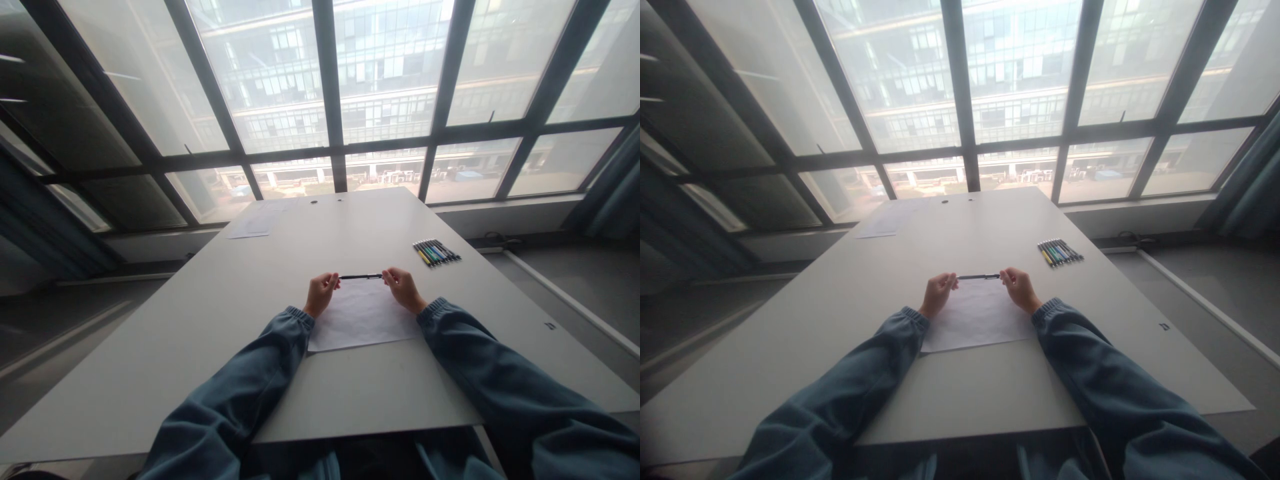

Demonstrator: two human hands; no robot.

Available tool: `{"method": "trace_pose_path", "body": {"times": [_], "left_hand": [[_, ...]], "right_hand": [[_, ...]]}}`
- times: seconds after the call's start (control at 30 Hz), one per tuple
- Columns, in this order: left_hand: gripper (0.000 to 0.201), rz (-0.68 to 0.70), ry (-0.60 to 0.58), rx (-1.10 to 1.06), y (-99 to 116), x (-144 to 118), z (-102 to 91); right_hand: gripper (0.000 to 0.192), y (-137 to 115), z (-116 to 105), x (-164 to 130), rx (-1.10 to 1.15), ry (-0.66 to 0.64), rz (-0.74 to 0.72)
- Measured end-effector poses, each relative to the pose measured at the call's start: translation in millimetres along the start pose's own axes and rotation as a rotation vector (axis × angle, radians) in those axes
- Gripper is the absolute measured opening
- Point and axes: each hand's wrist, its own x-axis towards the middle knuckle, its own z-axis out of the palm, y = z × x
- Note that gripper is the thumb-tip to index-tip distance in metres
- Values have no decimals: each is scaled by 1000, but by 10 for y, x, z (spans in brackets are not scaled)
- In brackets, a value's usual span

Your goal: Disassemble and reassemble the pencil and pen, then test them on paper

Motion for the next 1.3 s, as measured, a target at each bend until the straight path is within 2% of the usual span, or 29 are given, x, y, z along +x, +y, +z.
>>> {"method": "trace_pose_path", "body": {"times": [1.3], "left_hand": [[52, -24, -34, -46, -4, -18, -8]], "right_hand": [[52, 8, 14, -14, 87, -8, 53]]}}
